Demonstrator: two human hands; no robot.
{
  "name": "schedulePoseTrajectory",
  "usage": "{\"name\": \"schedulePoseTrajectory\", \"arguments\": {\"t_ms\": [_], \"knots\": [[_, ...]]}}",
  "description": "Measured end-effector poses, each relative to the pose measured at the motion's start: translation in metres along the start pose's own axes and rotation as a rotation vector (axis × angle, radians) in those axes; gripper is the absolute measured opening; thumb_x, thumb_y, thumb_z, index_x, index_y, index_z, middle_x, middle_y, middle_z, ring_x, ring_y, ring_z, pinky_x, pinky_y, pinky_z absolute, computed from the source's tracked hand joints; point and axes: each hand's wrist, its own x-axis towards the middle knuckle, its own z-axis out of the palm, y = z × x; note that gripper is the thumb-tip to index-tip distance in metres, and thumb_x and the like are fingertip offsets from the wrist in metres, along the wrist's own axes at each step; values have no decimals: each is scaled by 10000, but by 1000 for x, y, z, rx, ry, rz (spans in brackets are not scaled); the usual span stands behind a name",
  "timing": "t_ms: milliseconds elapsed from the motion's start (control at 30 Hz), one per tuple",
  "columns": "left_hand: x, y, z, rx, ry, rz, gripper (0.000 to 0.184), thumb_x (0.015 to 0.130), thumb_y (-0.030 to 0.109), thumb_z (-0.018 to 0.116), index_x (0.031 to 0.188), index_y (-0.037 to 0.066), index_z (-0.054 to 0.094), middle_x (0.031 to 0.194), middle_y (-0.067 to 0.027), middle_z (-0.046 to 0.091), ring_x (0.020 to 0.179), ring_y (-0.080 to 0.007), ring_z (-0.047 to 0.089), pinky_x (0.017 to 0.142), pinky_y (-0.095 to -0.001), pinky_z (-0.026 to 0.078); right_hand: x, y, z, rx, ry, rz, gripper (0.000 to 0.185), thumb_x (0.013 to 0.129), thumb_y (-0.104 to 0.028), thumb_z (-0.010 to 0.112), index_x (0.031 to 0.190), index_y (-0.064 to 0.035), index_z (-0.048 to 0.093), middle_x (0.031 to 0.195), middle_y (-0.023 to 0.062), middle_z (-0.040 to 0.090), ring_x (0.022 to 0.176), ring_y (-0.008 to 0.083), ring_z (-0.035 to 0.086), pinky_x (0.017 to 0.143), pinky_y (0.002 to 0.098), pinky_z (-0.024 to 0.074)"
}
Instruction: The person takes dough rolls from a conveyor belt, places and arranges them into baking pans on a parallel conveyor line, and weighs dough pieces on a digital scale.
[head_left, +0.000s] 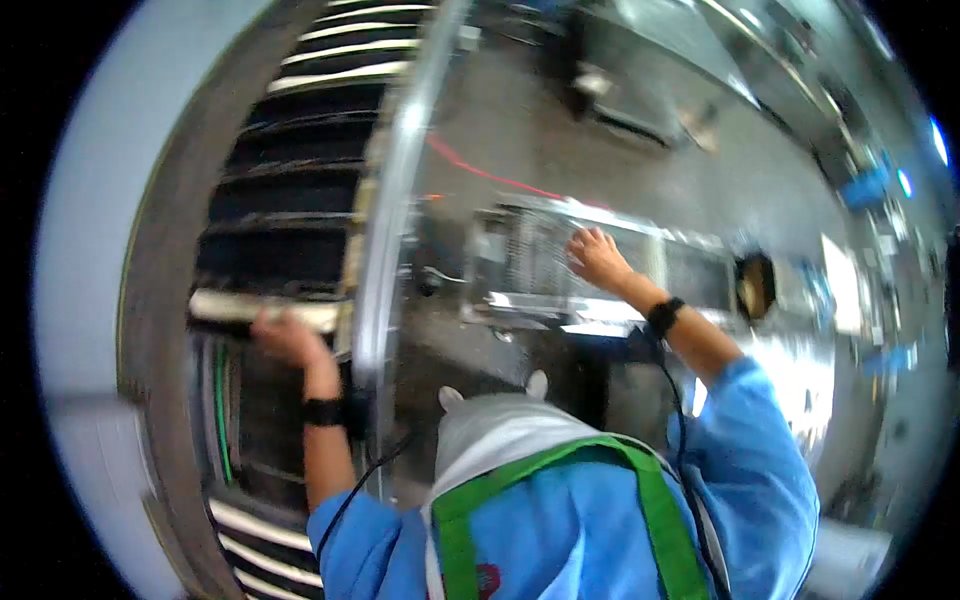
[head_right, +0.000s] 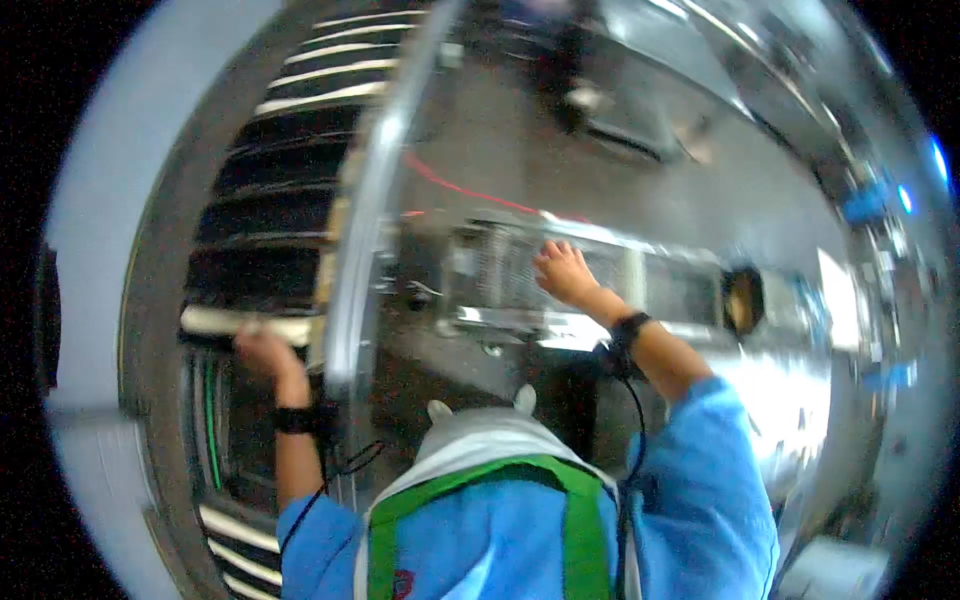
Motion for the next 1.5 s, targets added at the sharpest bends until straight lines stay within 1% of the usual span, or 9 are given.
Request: {"name": "schedulePoseTrajectory", "arguments": {"t_ms": [167,467,667,900,1000,1033,1133,1267,1500], "knots": [[15,-18,37,-371,33,-53,311,737,184,515,1006,32,481,1083,-185,400,927,-325,431,763,-443,355,-108,61,27,46,-147,331,327,685,-257,570,984,-141,508,1034,82,399,991,270,365,793,435,348],[20,4,74,307,119,155,381,714,336,474,1027,121,495,1073,-97,422,963,-311,430,721,-459,378,-178,114,47,37,-75,573,424,653,-320,600,1027,-167,474,1017,78,405,988,275,370,774,422,354],[24,3,97,465,163,189,381,728,339,472,1062,155,466,1216,-115,310,1116,-296,289,853,-493,265,-208,175,56,-302,-35,782,343,729,-131,448,1066,-190,428,1028,81,402,950,253,405,688,363,372],[29,32,100,600,191,726,351,724,248,479,1047,110,479,1162,-148,379,1079,-271,358,864,-392,310,-192,226,81,-528,-78,716,237,722,-186,480,959,-193,497,987,46,423,952,209,393,725,348,362],[33,28,103,566,173,952,372,695,228,526,1029,67,494,1115,-149,434,1035,-274,396,870,-363,316,-167,265,87,-120,-229,752,323,718,-235,524,1017,-121,481,906,113,483,878,268,485,687,363,418],[12,46,95,602,70,831,364,699,214,524,1029,65,491,1116,-146,434,1032,-270,398,866,-362,319,-179,292,110,-284,-157,507,395,669,-239,578,1019,-84,478,898,140,512,842,295,512,694,386,426],[-8,65,88,404,43,694,324,685,154,534,989,44,507,1141,-120,411,1042,-267,390,865,-373,321,-152,208,-54,168,-119,725,444,643,-161,585,1057,-52,469,946,156,543,862,294,518,722,358,417],[-13,65,112,362,72,646,292,709,142,493,986,50,498,1167,-115,380,1118,-255,310,902,-382,281,-180,276,-97,511,369,572,219,695,-122,552,872,-18,477,792,56,558,655,113,501,518,238,403],[-11,68,103,275,-10,577,262,734,174,466,970,66,491,1142,-96,403,1114,-259,308,900,-413,268,-90,121,-293,1064,727,281,280,740,-209,537,959,-54,458,768,-1,499,594,53,453,437,160,327]]}}
